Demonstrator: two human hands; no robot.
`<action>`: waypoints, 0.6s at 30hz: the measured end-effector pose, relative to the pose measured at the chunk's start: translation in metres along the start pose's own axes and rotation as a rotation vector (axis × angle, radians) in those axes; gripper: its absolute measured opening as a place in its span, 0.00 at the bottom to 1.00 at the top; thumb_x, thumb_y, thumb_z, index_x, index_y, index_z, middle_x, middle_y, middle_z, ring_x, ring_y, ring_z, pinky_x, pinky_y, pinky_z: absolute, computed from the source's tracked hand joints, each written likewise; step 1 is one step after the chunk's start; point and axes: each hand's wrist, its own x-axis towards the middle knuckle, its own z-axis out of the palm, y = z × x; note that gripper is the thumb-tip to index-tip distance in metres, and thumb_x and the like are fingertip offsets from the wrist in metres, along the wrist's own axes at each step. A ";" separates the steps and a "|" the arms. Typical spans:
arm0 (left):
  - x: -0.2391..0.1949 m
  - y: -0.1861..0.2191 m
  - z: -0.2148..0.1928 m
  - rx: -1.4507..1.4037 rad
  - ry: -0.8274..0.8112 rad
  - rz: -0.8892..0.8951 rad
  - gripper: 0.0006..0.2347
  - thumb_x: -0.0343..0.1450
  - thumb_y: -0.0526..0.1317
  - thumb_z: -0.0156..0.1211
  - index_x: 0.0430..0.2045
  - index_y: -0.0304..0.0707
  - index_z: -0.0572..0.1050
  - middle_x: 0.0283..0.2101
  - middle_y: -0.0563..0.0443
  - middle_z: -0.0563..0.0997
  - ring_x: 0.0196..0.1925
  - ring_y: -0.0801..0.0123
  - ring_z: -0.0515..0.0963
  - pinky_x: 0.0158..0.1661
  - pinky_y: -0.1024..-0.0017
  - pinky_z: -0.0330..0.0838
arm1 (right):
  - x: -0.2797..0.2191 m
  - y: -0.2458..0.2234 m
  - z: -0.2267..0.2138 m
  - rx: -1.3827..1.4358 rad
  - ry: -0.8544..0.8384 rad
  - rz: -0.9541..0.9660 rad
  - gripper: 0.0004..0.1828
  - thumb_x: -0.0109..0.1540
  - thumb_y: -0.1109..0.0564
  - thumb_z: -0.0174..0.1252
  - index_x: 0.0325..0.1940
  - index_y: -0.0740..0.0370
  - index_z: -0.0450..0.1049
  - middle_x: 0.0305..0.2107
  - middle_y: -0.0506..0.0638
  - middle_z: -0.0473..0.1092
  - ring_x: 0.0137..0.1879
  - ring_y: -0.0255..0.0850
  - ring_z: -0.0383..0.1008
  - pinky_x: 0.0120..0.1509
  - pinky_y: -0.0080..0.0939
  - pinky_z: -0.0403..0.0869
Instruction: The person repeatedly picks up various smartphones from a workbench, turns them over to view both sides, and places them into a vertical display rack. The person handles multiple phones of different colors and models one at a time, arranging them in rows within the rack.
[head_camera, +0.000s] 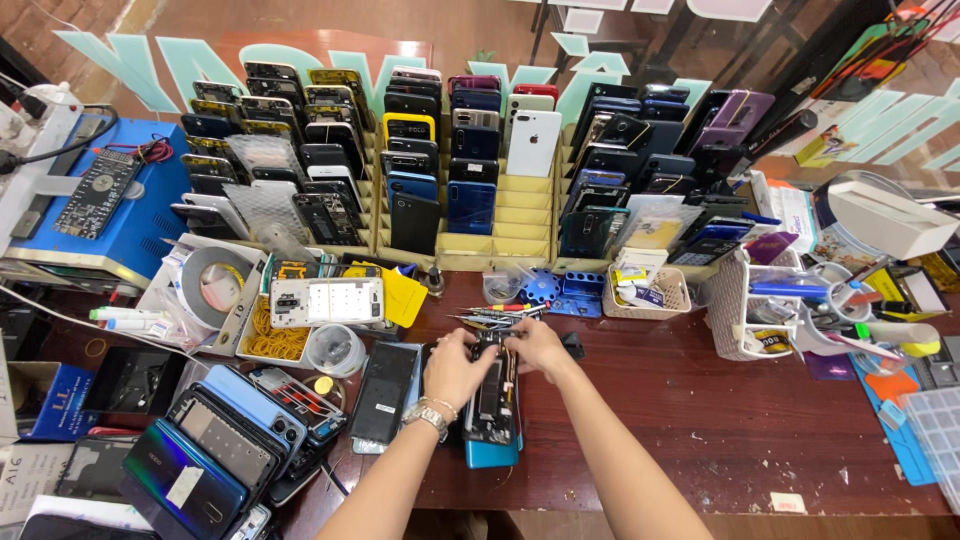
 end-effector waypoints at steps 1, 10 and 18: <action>-0.006 0.007 0.000 0.010 0.032 0.058 0.22 0.61 0.53 0.74 0.39 0.35 0.77 0.38 0.40 0.80 0.44 0.48 0.81 0.43 0.56 0.75 | -0.003 -0.006 -0.001 -0.034 0.021 -0.017 0.23 0.58 0.57 0.65 0.55 0.66 0.73 0.38 0.55 0.77 0.38 0.43 0.81 0.36 0.44 0.83; 0.031 0.009 -0.021 -0.362 -0.185 0.075 0.16 0.67 0.36 0.64 0.50 0.40 0.81 0.45 0.42 0.85 0.47 0.55 0.83 0.46 0.63 0.77 | -0.027 -0.091 -0.015 0.282 -0.029 -0.177 0.27 0.62 0.46 0.65 0.56 0.68 0.70 0.39 0.58 0.76 0.38 0.41 0.80 0.40 0.41 0.82; 0.046 0.012 -0.076 -1.096 -0.623 -0.100 0.16 0.70 0.34 0.62 0.53 0.40 0.76 0.48 0.55 0.84 0.47 0.75 0.84 0.46 0.71 0.80 | -0.050 -0.111 -0.065 0.225 -0.294 -0.225 0.18 0.65 0.53 0.57 0.59 0.56 0.73 0.45 0.46 0.75 0.52 0.38 0.75 0.49 0.37 0.78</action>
